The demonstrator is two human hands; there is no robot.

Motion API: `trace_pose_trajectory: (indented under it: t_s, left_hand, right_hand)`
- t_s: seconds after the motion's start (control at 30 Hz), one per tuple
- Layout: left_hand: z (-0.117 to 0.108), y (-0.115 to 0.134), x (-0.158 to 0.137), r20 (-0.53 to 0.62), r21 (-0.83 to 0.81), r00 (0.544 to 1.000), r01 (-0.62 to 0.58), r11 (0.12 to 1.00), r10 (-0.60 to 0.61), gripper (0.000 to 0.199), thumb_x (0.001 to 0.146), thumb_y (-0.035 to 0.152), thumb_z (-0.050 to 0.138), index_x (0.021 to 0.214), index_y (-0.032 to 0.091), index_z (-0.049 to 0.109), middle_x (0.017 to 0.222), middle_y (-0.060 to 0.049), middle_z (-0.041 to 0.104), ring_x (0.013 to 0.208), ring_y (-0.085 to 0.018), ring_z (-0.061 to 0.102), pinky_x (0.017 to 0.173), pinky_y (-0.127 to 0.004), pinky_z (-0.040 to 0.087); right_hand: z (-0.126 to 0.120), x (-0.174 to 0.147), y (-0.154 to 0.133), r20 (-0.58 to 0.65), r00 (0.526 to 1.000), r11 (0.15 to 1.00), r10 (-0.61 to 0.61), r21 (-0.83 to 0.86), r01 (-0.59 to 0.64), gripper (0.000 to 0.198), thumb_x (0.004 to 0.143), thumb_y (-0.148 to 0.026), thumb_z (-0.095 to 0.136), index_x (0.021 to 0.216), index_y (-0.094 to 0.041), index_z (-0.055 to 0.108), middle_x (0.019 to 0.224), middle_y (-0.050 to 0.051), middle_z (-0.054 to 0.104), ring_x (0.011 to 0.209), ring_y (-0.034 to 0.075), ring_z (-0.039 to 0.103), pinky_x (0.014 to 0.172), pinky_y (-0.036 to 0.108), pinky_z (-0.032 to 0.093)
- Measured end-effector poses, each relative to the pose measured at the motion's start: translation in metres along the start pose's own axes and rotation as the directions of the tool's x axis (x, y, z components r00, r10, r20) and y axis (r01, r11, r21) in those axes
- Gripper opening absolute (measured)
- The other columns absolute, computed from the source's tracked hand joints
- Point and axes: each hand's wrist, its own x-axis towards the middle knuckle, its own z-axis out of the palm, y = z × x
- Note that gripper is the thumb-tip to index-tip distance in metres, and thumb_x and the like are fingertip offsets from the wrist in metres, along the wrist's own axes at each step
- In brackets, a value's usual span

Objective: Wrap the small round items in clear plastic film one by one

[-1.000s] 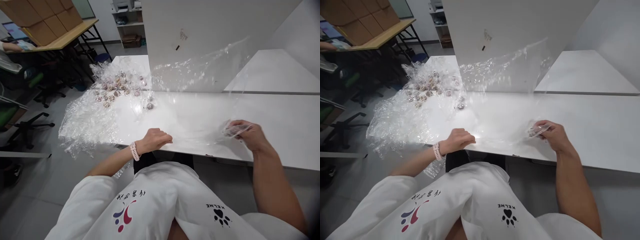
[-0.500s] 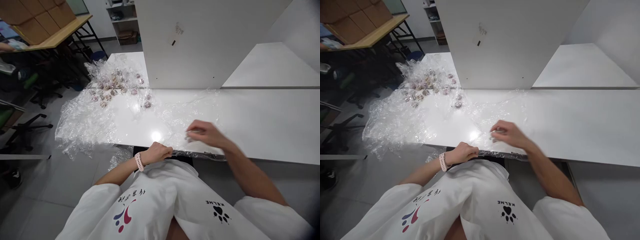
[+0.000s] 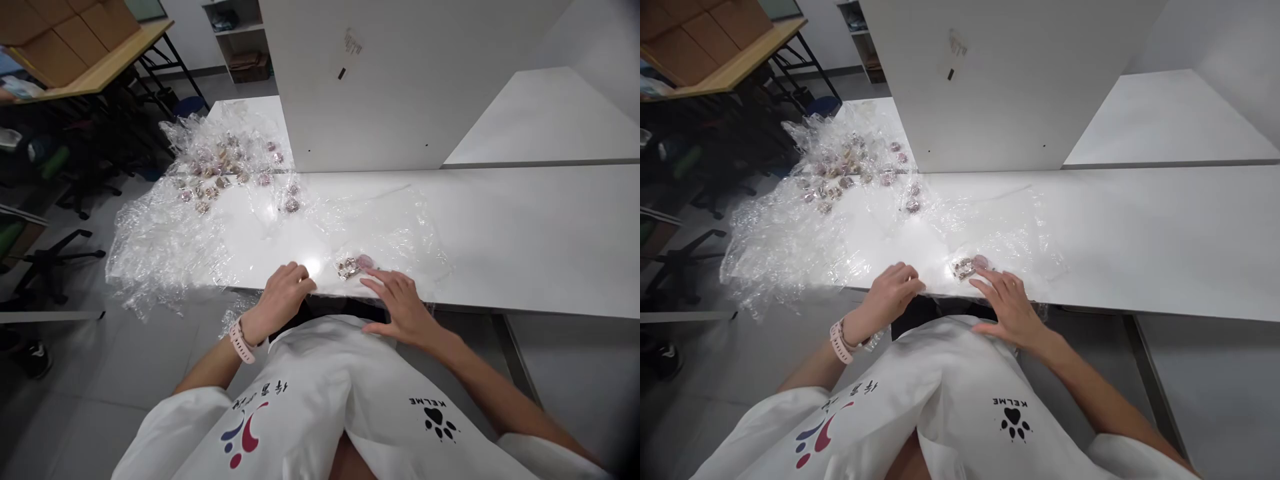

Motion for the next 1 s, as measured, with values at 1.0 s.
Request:
trace_pose_trajectory:
  t_s: [1.0]
  left_hand:
    - [0.078, 0.000, 0.104, -0.061, -0.408, 0.976, -0.216, 0.887, 0.209, 0.068, 0.086, 0.029, 0.068, 0.146, 0.024, 0.036, 0.152, -0.016, 0.040, 0.138, -0.031, 0.042, 0.107, -0.051, 0.042]
  right_hand:
    - [0.032, 0.051, 0.068, -0.130, 0.933, 0.925, 0.336, 0.231, -0.301, 0.028, 0.092, -0.040, 0.054, 0.112, -0.024, 0.065, 0.109, 0.008, 0.067, 0.101, 0.024, 0.059, 0.088, 0.041, 0.048]
